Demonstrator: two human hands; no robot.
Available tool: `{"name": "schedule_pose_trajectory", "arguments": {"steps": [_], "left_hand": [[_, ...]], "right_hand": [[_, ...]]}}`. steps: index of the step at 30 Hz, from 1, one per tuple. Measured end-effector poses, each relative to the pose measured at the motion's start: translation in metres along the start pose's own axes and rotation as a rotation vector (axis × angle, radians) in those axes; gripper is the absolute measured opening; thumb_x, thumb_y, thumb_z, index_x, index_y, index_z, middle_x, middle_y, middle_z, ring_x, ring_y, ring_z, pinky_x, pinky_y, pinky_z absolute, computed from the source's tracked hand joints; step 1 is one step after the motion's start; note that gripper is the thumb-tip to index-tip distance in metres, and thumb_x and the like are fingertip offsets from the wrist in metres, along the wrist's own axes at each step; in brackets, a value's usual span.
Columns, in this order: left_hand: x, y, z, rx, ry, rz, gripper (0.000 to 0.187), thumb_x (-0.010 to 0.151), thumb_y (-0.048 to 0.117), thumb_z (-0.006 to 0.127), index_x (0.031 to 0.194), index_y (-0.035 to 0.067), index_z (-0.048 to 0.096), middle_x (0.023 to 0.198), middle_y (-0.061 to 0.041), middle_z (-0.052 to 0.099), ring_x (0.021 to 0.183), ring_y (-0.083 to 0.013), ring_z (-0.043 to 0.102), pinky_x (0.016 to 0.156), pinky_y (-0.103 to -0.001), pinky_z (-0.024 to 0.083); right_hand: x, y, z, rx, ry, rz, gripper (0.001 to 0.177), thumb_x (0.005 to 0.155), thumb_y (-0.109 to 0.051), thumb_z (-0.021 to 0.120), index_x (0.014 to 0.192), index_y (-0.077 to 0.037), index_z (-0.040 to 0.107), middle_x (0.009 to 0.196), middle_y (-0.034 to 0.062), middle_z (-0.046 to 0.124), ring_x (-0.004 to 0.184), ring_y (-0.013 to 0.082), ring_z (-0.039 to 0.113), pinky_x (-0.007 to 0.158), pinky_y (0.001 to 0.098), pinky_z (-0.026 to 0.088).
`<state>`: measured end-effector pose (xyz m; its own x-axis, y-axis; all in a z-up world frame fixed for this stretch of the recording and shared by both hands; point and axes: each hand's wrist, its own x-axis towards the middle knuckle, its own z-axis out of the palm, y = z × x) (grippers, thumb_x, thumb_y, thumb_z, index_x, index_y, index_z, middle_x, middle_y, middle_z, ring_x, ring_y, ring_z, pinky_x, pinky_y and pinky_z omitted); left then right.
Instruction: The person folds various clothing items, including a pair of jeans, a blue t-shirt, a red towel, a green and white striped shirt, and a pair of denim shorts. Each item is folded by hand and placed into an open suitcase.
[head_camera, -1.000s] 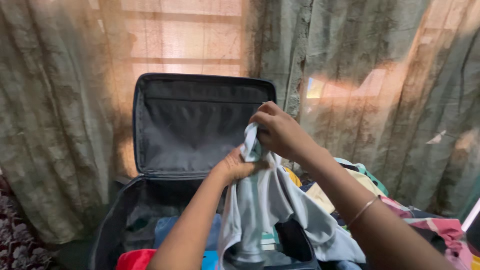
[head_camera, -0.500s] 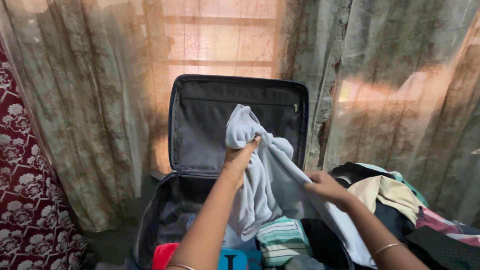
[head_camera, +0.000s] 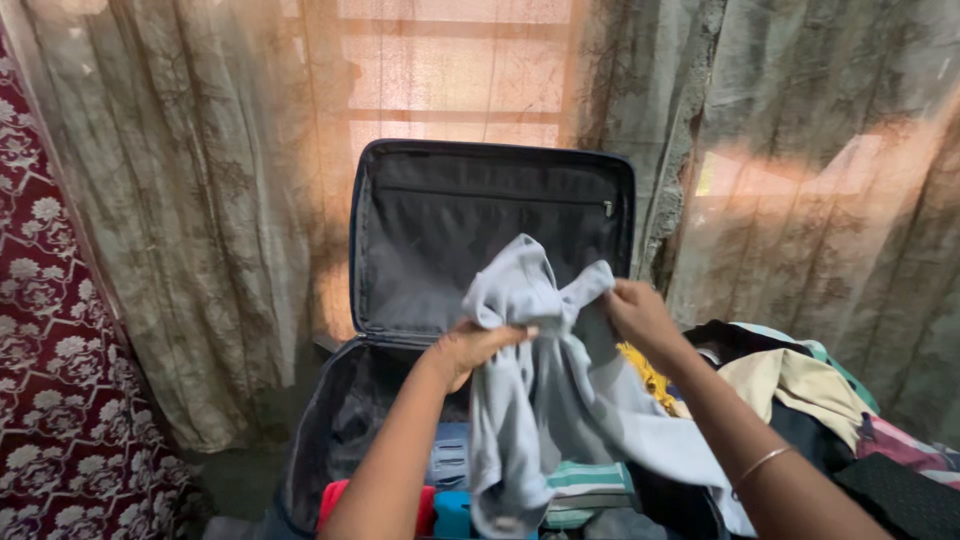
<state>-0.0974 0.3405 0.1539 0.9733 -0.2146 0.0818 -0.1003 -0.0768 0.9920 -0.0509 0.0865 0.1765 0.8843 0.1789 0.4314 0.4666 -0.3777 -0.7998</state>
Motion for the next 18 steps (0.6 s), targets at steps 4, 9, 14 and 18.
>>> {"name": "schedule_pose_trajectory", "arguments": {"steps": [4,9,14,18], "left_hand": [[0.012,-0.025,0.004,-0.016,-0.202,0.110,0.056,0.074,0.026,0.088,0.124,0.006,0.071,0.113,-0.007,0.074,0.105,-0.0182,0.069,0.092,-0.034,0.054],[0.032,-0.029,0.017,-0.196,0.034,0.177,0.042,0.079,0.021,0.079,0.118,0.007,0.073,0.107,-0.004,0.076,0.097,-0.0162,0.070,0.081,-0.034,0.058],[0.020,-0.015,0.021,-0.313,0.199,0.162,0.041,0.078,0.019,0.084,0.114,0.007,0.071,0.104,-0.005,0.073,0.095,-0.0161,0.068,0.078,-0.034,0.057],[0.026,-0.003,0.032,-0.355,0.296,0.234,0.045,0.077,0.017,0.083,0.117,0.006,0.068,0.111,-0.004,0.072,0.101,-0.0159,0.068,0.084,-0.033,0.055]], "right_hand": [[0.009,-0.061,0.013,-0.173,0.041,0.063,0.023,0.098,-0.024,0.058,0.102,-0.010,0.075,0.063,0.0071,0.064,0.056,0.0161,0.061,0.050,0.0302,0.046],[0.013,-0.063,0.027,0.147,-0.313,-0.027,0.026,0.093,-0.014,0.055,0.108,-0.001,0.072,0.089,0.0061,0.073,0.076,0.0137,0.071,0.067,0.0279,0.058],[-0.014,-0.021,0.016,0.143,-0.466,0.025,0.044,0.090,-0.006,0.063,0.133,-0.010,0.055,0.115,0.0028,0.070,0.099,0.0102,0.066,0.084,0.0268,0.055],[-0.027,0.010,0.017,0.076,-0.275,-0.036,0.044,0.092,-0.001,0.063,0.133,-0.013,0.054,0.107,0.0125,0.060,0.090,0.0186,0.060,0.078,0.0348,0.048]]}}
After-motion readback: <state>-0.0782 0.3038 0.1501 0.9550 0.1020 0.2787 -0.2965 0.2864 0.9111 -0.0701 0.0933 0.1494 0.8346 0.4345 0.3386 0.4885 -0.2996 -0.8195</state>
